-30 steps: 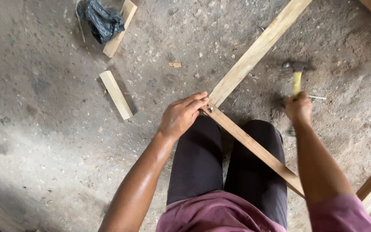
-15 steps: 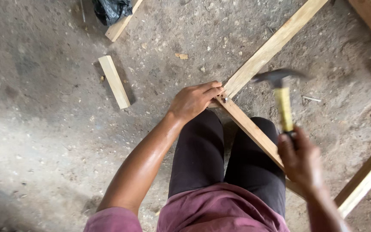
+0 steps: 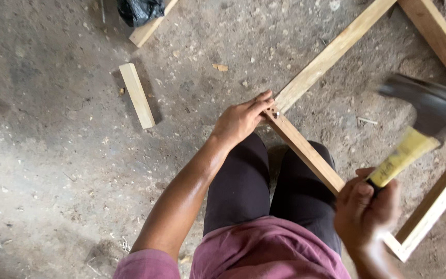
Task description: The person assembles a rectangular wooden frame by hammering nails into pre-drilled holes at the corners. They repeatedly pick up nails, position them, and strike with a hammer, occasionally repositioning the frame to access different joints.
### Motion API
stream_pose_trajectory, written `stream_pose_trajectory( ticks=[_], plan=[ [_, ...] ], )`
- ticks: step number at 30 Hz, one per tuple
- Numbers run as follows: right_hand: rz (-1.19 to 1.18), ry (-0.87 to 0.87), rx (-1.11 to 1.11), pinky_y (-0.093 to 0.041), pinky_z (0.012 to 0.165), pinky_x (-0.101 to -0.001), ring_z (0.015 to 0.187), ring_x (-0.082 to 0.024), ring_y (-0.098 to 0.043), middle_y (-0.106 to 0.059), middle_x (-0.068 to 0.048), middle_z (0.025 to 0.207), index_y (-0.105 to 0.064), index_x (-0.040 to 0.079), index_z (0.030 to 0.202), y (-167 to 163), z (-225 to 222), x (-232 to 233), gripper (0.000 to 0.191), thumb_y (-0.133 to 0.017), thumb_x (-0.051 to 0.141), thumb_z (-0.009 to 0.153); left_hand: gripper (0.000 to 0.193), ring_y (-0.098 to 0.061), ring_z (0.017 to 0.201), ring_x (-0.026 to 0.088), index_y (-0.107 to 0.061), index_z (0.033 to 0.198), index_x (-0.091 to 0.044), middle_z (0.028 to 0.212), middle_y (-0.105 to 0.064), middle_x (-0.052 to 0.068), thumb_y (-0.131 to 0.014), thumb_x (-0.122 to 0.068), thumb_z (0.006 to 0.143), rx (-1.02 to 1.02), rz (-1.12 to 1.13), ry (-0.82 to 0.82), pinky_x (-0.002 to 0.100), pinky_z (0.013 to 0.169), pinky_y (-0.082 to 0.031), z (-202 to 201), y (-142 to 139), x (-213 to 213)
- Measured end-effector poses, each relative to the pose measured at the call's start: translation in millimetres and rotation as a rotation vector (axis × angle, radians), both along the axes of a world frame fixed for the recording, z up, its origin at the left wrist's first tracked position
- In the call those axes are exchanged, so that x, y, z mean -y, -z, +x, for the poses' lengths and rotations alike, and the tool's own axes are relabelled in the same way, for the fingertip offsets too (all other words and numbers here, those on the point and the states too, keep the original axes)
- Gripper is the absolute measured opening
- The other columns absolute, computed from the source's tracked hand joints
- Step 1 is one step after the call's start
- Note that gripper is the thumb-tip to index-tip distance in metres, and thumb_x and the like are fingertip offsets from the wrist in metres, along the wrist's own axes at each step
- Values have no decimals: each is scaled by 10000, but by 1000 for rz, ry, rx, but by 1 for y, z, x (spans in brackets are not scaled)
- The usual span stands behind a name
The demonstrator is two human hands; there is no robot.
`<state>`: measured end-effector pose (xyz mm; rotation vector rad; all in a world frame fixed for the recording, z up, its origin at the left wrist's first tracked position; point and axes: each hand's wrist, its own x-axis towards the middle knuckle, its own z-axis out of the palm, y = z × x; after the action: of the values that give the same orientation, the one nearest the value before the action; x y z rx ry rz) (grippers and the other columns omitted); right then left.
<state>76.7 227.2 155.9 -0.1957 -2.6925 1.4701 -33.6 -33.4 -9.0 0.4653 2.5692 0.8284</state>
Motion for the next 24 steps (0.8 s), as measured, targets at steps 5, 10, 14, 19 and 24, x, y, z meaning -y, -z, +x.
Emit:
stream_pose_trajectory(
  ticks=[5, 10, 14, 19, 24],
  plan=[
    [378, -193, 675, -381, 376, -366, 422, -183, -497, -557, -87, 586, -575, -1, 1098, 36, -2, 19, 228, -527, 215, 1045, 561, -768, 859, 177, -540, 1440, -125, 1456, -581, 5, -762, -302, 956, -251, 98, 8, 281, 733, -659, -5, 5, 1],
    [121, -33, 129, -417, 382, -334, 428, -163, -498, -559, -60, 637, -572, 9, 1044, 32, 11, -8, 257, -402, 196, 1096, 482, -769, 763, 174, -537, 1393, -107, 1510, -566, 36, -707, -204, 953, 17, 144, -28, 272, 607, -666, -1, 9, 1],
    [245, -23, 93, -452, 483, -378, 508, -217, -545, -580, -102, 682, -552, 19, 1057, 45, 10, 4, 250, -418, 222, 1116, 391, -775, 832, 201, -602, 1274, -113, 1525, -540, 99, -735, -220, 923, -108, 179, -43, 296, 646, -668, -1, 10, 0],
    [398, -118, 697, -472, 476, -446, 506, -286, -593, -601, -142, 638, -564, 55, 1032, 50, -2, 9, 234, -502, 278, 1067, 348, -775, 979, 217, -641, 1270, -174, 1463, -614, 28, -749, -218, 942, -117, 214, -71, 323, 819, -666, -1, 8, 4],
    [-294, 293, 167, -424, 458, -368, 470, -263, -502, -543, -155, 652, -528, 27, 1150, 38, 27, 1, 233, -474, 248, 1098, 396, -756, 1029, 253, -625, 1287, -145, 1445, -629, 67, -756, -128, 913, -43, 272, -149, 321, 855, -645, 9, 4, 2]
  ],
)
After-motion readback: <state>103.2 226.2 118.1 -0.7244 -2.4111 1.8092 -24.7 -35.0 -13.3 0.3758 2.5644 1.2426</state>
